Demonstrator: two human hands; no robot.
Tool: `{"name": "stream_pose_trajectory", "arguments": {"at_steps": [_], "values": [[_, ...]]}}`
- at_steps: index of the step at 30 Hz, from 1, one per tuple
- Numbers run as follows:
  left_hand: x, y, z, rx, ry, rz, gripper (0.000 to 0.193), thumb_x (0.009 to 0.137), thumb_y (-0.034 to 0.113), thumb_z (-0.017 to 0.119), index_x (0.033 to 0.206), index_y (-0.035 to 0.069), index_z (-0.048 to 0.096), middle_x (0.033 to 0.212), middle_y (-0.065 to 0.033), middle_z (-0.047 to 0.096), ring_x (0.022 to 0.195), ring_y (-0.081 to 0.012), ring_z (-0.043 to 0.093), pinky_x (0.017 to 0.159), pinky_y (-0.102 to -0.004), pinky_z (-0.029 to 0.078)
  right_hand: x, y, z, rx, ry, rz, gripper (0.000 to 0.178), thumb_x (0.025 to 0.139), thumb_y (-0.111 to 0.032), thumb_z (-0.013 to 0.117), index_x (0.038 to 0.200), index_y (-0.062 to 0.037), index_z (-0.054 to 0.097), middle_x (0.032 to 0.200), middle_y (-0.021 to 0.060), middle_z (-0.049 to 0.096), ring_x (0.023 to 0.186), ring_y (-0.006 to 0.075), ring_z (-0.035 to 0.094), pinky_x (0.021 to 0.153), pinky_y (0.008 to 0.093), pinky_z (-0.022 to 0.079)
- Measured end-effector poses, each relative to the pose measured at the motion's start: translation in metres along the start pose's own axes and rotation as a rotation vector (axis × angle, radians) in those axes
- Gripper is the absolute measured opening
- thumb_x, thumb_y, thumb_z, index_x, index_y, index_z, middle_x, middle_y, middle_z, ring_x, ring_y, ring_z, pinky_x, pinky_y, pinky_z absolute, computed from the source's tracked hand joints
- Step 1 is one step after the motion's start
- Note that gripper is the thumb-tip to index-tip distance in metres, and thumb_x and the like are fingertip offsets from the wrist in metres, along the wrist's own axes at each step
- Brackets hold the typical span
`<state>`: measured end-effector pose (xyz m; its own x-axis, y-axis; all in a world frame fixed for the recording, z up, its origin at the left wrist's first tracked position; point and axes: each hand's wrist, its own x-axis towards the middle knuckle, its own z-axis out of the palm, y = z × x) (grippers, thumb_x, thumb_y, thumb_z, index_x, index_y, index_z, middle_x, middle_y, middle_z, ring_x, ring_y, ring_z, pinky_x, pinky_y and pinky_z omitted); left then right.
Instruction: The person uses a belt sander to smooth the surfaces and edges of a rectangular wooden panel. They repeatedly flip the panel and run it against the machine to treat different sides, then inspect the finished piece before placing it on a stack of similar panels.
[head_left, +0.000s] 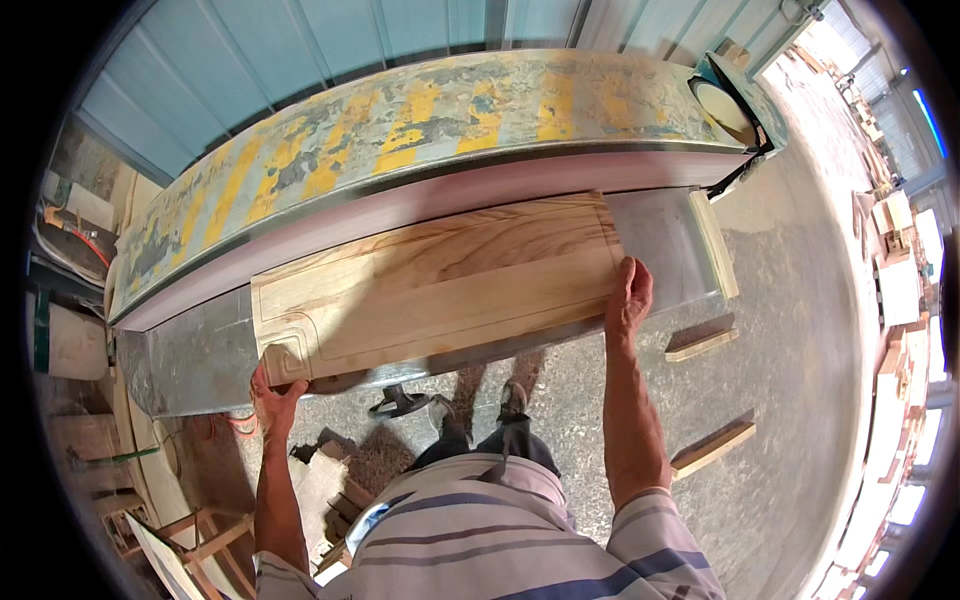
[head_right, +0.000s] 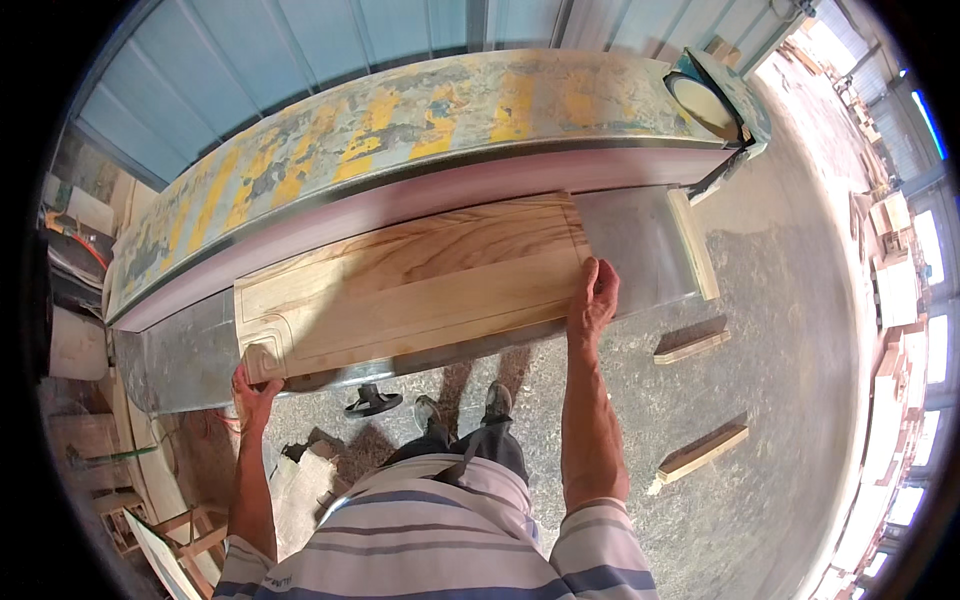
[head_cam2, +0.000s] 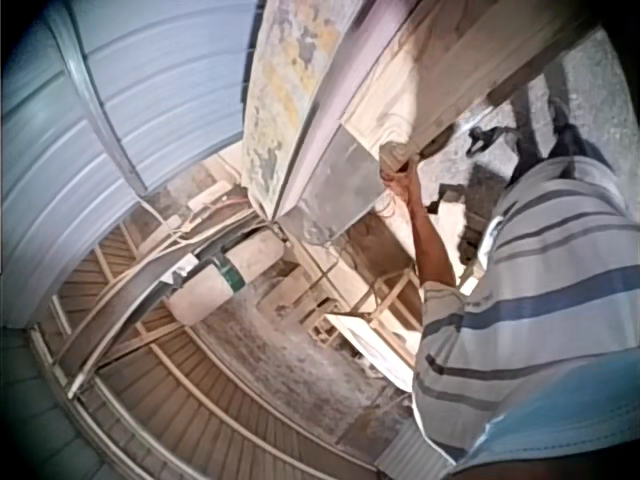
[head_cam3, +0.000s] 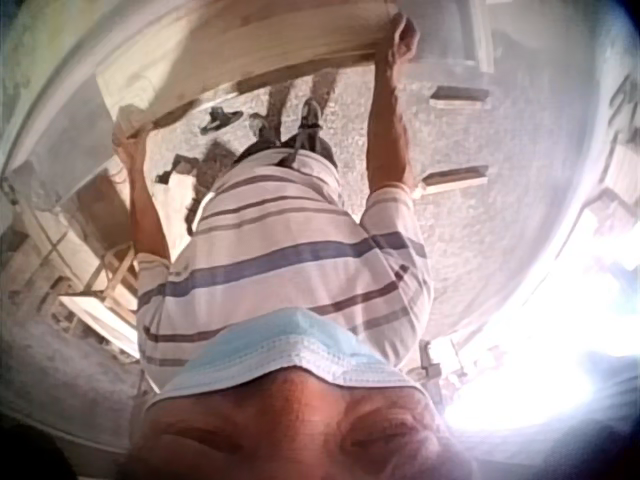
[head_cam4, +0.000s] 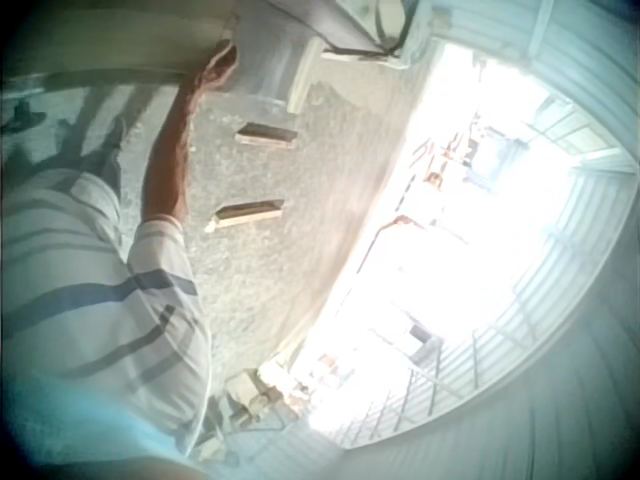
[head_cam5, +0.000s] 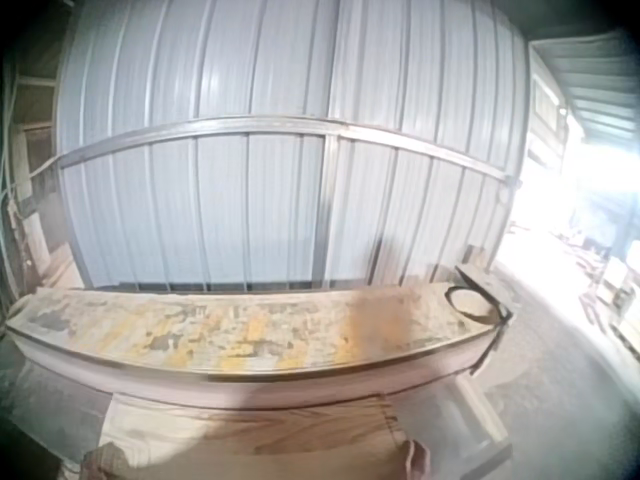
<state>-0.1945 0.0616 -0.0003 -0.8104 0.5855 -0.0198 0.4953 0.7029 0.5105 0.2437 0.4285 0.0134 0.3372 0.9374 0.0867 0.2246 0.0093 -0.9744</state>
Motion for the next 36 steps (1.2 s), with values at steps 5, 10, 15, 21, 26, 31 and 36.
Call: {"name": "stream_pose_trajectory", "arguments": {"at_steps": [5, 10, 15, 21, 26, 31, 36], "values": [[0.002, 0.011, 0.001, -0.018, 0.009, -0.015, 0.088, 0.056, 0.026, 0.082, 0.127, -0.001, 0.038, 0.122, -0.0198, 0.046, 0.113, -0.0332, 0.044, 0.097, -0.0414, 0.035, 0.008, -0.005, 0.009, -0.017, 0.042, 0.013, 0.053, 0.085, -0.043, 0.060, 0.113, 0.0019, 0.053, 0.103, 0.0103, 0.059, 0.093, 0.0174, 0.054, 0.084, 0.0298, 0.043], [-0.001, -0.011, 0.022, -0.149, 0.067, 0.045, 0.084, 0.055, 0.025, 0.083, 0.124, 0.001, 0.042, 0.118, -0.0167, 0.048, 0.110, -0.0308, 0.045, 0.094, -0.0409, 0.037, 0.023, 0.024, 0.013, 0.188, 0.021, -0.048, 0.041, 0.089, -0.033, 0.057, 0.111, 0.0012, 0.054, 0.100, 0.0070, 0.059, 0.092, 0.0144, 0.053, 0.084, 0.0286, 0.042], [-0.006, 0.036, 0.027, 0.026, 0.109, 0.049, 0.091, 0.049, 0.033, 0.085, 0.124, 0.003, 0.042, 0.116, -0.0176, 0.048, 0.108, -0.0341, 0.044, 0.092, -0.0449, 0.036, 0.049, 0.040, -0.016, 0.212, -0.031, 0.003, 0.047, 0.091, -0.042, 0.050, 0.116, -0.0009, 0.053, 0.109, 0.0076, 0.056, 0.098, 0.0182, 0.051, 0.086, 0.0304, 0.041], [-0.017, 0.030, 0.021, -0.064, 0.059, 0.006, 0.100, 0.048, 0.037, 0.084, 0.127, 0.000, 0.036, 0.120, -0.0205, 0.045, 0.112, -0.0365, 0.041, 0.097, -0.0450, 0.033, 0.030, -0.002, -0.008, -0.109, 0.014, 0.038, 0.064, 0.085, -0.053, 0.054, 0.119, 0.0007, 0.053, 0.110, 0.0119, 0.057, 0.098, 0.0212, 0.053, 0.086, 0.0327, 0.042], [-0.011, 0.005, 0.026, -0.144, 0.112, 0.009, 0.099, 0.046, 0.037, 0.085, 0.125, -0.001, 0.038, 0.121, -0.0206, 0.045, 0.111, -0.0369, 0.042, 0.095, -0.0458, 0.035, 0.035, 0.012, -0.008, 0.111, -0.044, 0.103, 0.053, 0.087, -0.044, 0.056, 0.116, 0.0000, 0.052, 0.109, 0.0095, 0.057, 0.099, 0.0185, 0.052, 0.086, 0.0310, 0.042], [-0.006, 0.010, 0.019, -0.062, 0.091, 0.081, 0.091, 0.051, 0.027, 0.085, 0.125, 0.000, 0.039, 0.121, -0.0188, 0.045, 0.109, -0.0338, 0.044, 0.094, -0.0435, 0.035, 0.034, 0.027, -0.006, 0.242, -0.083, -0.012, 0.027, 0.092, -0.024, 0.055, 0.107, -0.0018, 0.056, 0.099, 0.0033, 0.057, 0.093, 0.0118, 0.051, 0.083, 0.0254, 0.041], [0.012, -0.011, -0.003, -0.081, -0.044, -0.028, 0.095, 0.054, 0.019, 0.082, 0.131, -0.002, 0.031, 0.126, -0.0196, 0.042, 0.116, -0.0316, 0.043, 0.100, -0.0393, 0.034, 0.003, 0.016, 0.015, 0.088, 0.022, -0.020, 0.044, 0.084, -0.033, 0.065, 0.110, 0.0009, 0.057, 0.097, 0.0097, 0.060, 0.086, 0.0174, 0.056, 0.080, 0.0292, 0.045]]}}
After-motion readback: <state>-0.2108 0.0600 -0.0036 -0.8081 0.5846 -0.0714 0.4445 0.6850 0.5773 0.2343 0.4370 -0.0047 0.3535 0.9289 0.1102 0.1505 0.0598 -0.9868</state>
